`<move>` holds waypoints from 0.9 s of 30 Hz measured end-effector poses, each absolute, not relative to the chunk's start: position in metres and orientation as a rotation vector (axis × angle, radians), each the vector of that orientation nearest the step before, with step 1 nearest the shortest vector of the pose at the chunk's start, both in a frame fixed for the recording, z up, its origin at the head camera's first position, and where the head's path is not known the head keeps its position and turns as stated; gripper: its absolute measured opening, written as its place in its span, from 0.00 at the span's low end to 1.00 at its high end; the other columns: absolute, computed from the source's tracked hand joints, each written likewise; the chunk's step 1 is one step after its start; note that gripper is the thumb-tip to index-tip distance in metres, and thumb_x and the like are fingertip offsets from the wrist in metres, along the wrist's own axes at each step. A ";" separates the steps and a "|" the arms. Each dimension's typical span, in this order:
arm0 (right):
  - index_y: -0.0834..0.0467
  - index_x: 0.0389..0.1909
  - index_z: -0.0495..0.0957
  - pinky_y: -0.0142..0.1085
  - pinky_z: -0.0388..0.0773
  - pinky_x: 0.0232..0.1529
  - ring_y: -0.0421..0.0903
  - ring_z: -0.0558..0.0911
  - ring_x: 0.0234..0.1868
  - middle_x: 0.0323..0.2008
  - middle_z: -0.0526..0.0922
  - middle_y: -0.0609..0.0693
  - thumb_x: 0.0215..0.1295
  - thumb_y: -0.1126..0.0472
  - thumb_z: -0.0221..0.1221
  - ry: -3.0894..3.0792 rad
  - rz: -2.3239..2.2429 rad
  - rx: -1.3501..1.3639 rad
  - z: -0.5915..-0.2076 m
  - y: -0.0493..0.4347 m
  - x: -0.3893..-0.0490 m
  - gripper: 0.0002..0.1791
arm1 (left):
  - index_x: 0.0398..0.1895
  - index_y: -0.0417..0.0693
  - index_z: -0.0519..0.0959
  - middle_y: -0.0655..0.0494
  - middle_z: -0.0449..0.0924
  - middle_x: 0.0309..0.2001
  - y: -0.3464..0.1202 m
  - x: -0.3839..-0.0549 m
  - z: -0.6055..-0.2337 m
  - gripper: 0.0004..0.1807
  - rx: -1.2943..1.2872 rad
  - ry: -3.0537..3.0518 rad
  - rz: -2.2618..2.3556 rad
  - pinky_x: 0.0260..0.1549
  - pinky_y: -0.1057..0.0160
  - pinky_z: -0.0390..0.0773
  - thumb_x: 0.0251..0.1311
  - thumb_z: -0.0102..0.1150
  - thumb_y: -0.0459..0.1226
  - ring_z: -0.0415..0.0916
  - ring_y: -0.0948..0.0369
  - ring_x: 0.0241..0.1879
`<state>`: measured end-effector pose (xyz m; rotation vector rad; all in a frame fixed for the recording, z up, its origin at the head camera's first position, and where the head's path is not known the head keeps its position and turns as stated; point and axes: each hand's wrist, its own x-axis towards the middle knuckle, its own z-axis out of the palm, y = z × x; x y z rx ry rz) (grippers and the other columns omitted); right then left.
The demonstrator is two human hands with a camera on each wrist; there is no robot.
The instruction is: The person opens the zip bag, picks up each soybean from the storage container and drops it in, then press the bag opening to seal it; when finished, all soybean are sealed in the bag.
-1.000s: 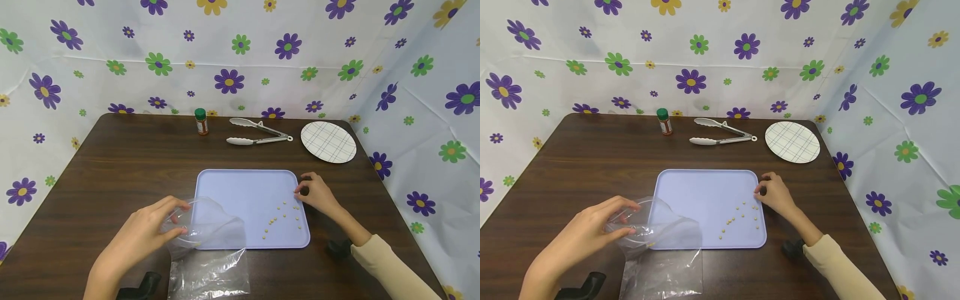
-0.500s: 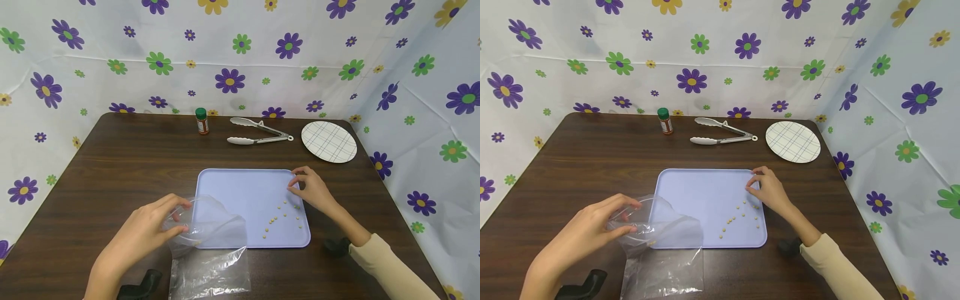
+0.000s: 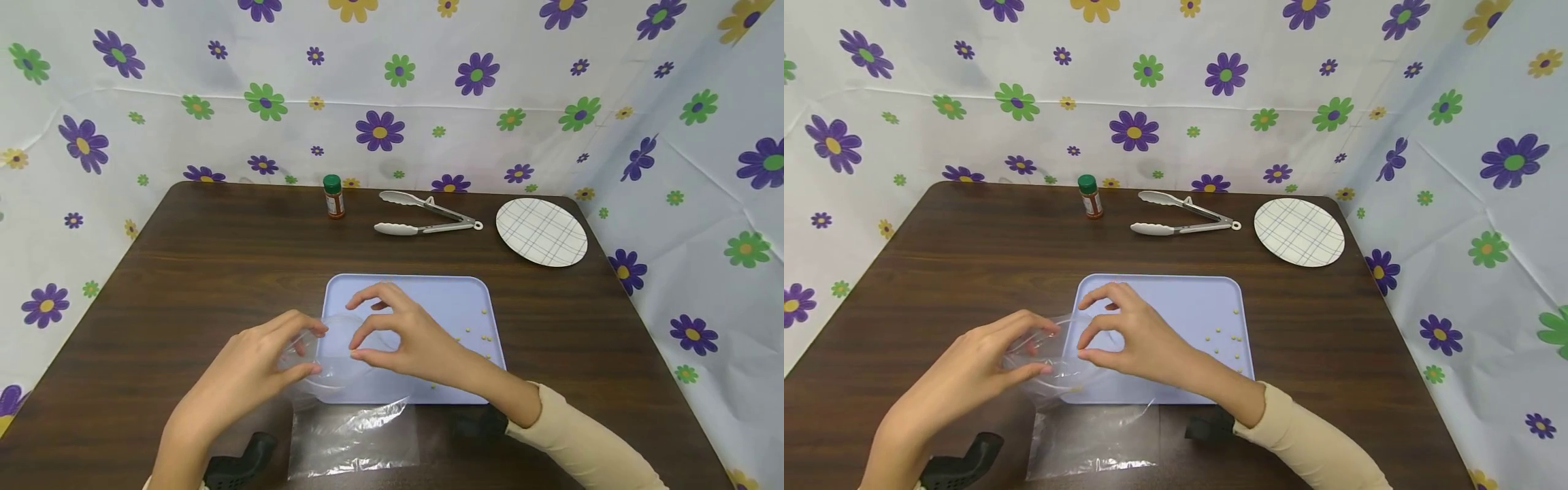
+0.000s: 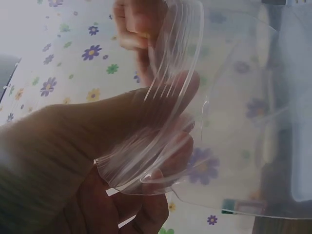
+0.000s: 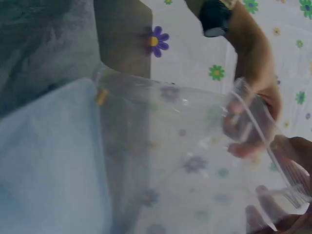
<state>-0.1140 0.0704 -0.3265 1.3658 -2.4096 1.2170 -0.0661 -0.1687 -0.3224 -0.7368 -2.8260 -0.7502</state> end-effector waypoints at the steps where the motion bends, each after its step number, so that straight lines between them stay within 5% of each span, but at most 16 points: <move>1: 0.50 0.28 0.82 0.34 0.72 0.53 0.43 0.69 0.57 0.52 0.73 0.48 0.52 0.58 0.67 -2.422 1.214 1.373 -0.329 0.068 -0.113 0.03 | 0.45 0.58 0.75 0.72 0.75 0.34 -0.168 -0.066 -0.322 0.24 -0.741 -2.824 -0.755 0.23 0.75 0.67 0.41 0.72 0.42 0.69 0.76 0.26; 10: 0.53 0.33 0.83 0.30 0.70 0.52 0.43 0.75 0.51 0.46 0.77 0.50 0.52 0.64 0.67 -2.490 1.416 0.951 -0.343 0.123 -0.132 0.07 | 0.45 0.57 0.76 0.73 0.77 0.37 -0.169 -0.067 -0.325 0.25 -0.759 -2.771 -0.749 0.22 0.76 0.66 0.39 0.73 0.42 0.69 0.77 0.27; 19: 0.56 0.33 0.83 0.29 0.70 0.34 0.44 0.72 0.32 0.34 0.77 0.51 0.51 0.61 0.68 -2.828 1.046 0.427 -0.413 0.229 -0.170 0.08 | 0.45 0.57 0.76 0.73 0.76 0.36 -0.173 -0.067 -0.329 0.25 -0.761 -2.745 -0.746 0.23 0.76 0.66 0.39 0.74 0.41 0.70 0.76 0.27; 27: 0.55 0.32 0.84 0.37 0.69 0.39 0.48 0.73 0.36 0.34 0.77 0.53 0.49 0.63 0.68 -2.958 0.911 0.415 -0.446 0.245 -0.175 0.08 | 0.44 0.58 0.76 0.73 0.76 0.34 -0.175 -0.069 -0.331 0.26 -0.766 -2.738 -0.751 0.22 0.77 0.64 0.38 0.74 0.41 0.68 0.77 0.25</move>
